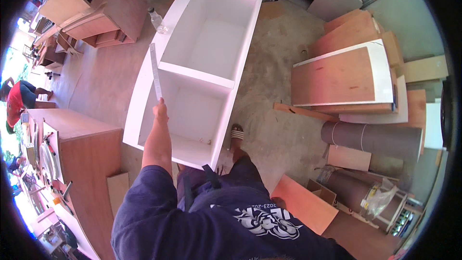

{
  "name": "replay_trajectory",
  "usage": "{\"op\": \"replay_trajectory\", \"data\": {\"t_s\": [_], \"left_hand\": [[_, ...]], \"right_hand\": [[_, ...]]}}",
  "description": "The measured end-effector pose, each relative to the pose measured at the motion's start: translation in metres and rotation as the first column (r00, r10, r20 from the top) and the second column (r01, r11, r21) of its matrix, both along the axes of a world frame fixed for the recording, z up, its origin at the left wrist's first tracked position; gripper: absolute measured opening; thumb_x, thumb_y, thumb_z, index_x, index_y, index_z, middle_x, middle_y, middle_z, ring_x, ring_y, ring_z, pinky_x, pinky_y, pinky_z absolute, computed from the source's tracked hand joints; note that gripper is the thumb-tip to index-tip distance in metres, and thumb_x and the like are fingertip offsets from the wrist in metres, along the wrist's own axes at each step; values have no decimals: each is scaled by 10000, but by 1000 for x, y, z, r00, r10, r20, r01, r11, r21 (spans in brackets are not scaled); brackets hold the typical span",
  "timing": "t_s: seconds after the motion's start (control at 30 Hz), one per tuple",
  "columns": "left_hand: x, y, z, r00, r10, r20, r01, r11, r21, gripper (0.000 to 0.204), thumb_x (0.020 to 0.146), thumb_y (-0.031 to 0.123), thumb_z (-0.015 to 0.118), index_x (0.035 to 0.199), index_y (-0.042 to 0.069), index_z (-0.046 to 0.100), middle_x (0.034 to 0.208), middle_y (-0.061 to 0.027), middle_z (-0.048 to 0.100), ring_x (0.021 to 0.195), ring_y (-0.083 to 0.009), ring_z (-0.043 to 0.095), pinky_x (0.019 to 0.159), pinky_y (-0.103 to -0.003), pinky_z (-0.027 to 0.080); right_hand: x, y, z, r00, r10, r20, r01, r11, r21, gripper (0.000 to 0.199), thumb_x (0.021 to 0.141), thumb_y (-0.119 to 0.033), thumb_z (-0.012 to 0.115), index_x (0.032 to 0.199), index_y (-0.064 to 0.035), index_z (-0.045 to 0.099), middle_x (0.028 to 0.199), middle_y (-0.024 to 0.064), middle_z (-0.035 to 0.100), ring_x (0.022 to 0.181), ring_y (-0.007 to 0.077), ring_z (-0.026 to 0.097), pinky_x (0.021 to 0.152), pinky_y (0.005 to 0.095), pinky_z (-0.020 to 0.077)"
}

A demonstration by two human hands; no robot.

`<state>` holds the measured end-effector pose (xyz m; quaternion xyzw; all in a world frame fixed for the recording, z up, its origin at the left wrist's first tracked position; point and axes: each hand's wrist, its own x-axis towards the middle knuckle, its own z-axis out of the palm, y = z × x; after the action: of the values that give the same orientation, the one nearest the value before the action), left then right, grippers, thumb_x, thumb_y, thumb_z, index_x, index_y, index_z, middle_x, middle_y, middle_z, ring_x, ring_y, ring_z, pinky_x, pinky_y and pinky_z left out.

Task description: The person kneels on the floor and uses a hammer to tap a white cabinet frame, then uses a utility knife to pry off a white trim strip from the cabinet edge. The person continues to remove trim pieces from the cabinet while kneeling.

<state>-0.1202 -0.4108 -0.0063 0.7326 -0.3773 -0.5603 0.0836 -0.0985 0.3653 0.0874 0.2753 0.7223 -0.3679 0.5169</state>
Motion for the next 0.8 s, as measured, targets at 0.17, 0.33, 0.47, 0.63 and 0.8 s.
{"op": "replay_trajectory", "data": {"t_s": [0.17,0.33,0.47,0.63,0.8], "left_hand": [[-13,-14,-59,956,295,-1,-295,955,-9,535,910,541,636,1216,108,565,970,-73,621,731,-245,540,595,-457,421],[-32,-2,-48,897,380,-226,-386,922,18,333,908,297,667,1158,83,616,1053,-71,647,933,-206,637,714,-391,453],[-28,9,-9,804,452,-387,-459,885,80,279,923,279,637,1126,92,596,1054,-51,642,831,-186,646,610,-350,427],[-25,-3,5,703,496,-510,-530,843,90,242,945,252,605,1095,63,587,935,-45,649,697,-161,633,533,-317,403],[-19,-3,2,846,301,-441,-368,927,-73,201,977,234,549,1008,41,599,730,-35,619,607,-140,588,507,-315,412]], "right_hand": [[-133,-9,53,985,101,-138,-90,992,85,247,992,-323,580,1101,-102,603,847,71,676,664,173,627,577,326,494],[-202,-29,55,956,283,-81,-266,947,181,228,996,-316,573,1069,-105,620,793,30,640,626,138,594,538,286,466],[-233,-48,47,827,562,-18,-549,814,193,223,992,-294,586,1054,-84,627,775,22,621,613,127,573,520,276,450],[-261,-94,52,767,615,-185,-601,788,132,244,955,-179,634,1119,0,654,908,75,689,798,157,656,730,311,543],[-255,-144,78,611,710,-351,-704,690,169,210,967,-136,601,1129,-7,640,911,76,685,758,136,645,657,277,532]]}}
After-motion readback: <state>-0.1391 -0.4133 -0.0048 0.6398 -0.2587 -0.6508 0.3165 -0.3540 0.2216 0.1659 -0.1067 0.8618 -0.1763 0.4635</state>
